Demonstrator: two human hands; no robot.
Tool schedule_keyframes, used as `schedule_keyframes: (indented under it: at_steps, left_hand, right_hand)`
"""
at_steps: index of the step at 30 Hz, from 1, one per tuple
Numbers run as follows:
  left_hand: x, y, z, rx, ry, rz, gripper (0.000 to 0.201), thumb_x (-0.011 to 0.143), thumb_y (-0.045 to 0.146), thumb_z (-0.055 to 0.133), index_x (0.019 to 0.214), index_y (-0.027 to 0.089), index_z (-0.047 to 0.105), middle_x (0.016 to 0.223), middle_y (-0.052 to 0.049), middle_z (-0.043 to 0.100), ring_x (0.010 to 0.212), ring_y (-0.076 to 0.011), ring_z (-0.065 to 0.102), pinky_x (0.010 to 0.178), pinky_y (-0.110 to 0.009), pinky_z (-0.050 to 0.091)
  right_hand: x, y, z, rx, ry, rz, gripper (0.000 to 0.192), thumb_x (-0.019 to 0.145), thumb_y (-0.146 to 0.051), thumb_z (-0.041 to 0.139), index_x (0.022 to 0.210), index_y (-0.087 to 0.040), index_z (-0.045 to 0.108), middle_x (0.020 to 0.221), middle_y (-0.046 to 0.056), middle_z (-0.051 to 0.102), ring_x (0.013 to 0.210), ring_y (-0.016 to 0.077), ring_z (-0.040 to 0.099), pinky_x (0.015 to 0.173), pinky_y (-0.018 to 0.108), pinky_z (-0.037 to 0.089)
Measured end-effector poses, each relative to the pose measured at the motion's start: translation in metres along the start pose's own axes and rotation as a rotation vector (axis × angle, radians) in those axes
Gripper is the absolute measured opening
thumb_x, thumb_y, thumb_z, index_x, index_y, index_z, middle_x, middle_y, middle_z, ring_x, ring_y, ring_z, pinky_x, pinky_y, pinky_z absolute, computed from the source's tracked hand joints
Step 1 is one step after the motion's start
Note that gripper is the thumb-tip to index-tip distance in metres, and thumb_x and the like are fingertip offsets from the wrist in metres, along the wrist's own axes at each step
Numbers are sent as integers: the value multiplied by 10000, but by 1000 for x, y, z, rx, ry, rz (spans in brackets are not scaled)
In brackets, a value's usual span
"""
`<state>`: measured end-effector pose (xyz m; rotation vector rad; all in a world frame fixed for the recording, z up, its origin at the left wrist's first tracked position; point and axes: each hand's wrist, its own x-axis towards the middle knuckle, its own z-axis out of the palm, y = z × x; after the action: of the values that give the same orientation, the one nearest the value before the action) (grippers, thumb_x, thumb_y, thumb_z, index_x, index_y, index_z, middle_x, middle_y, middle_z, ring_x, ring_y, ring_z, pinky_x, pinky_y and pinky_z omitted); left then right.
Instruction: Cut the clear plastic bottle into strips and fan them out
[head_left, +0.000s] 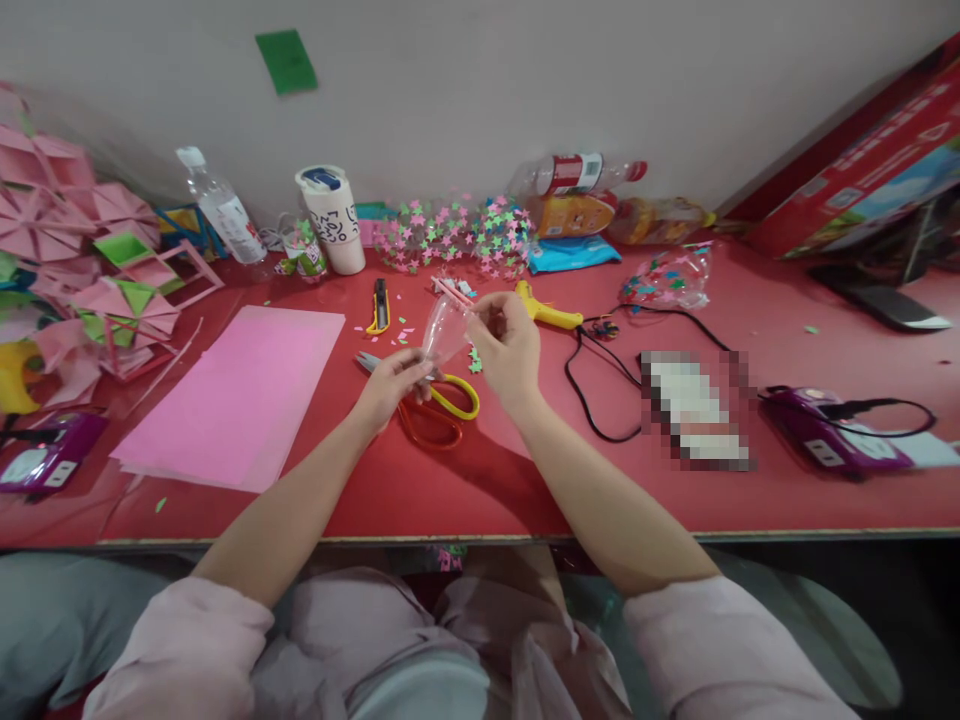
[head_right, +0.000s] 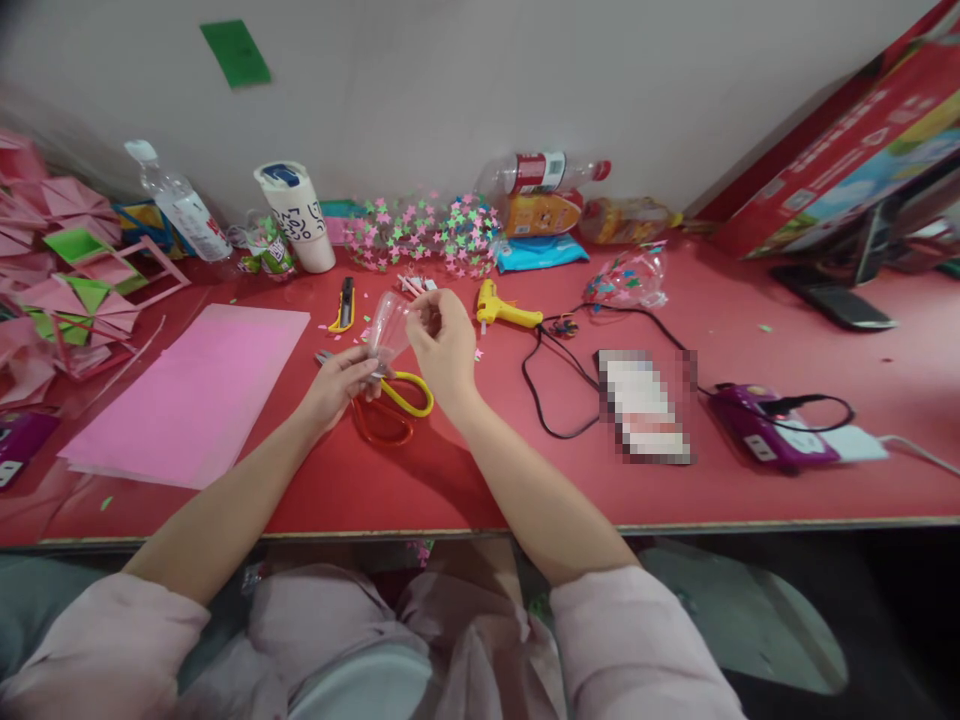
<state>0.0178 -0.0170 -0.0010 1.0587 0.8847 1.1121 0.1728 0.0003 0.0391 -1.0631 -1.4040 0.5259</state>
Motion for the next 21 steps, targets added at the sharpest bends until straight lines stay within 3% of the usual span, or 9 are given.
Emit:
schedule_keyframes:
  at_steps: [4,11,21]
  left_hand:
    - [-1,4,-1,-22,5,-14,325,662,380,743,843,130,640,699,-49,700,468,-82,544,454,-210,371]
    - [-1,4,-1,-51,-13,-51,335,675,369,725,887,119,655,693,-60,705,468,-88,544,436,-208,364]
    - [-2,6,-1,-45,-27,-110,324,689,372,711,880,114,661,701,-62,704,474,-81,539,444,-201,357]
  right_hand:
    - [2,4,-1,9,-65,30,165,809,-162,519,934,-221,609,699,-35,505,627,103,475,605,245,413]
    - [3,1,0,44,-47,21,68,809,-172,561,843,-207,609,684,-36,509,628,100,471,609,244,419]
    - [1,-6,-6,-104,-18,-235,124,808,-126,576,721,-214,563,796,-15,542,728,113,524,666,265,465]
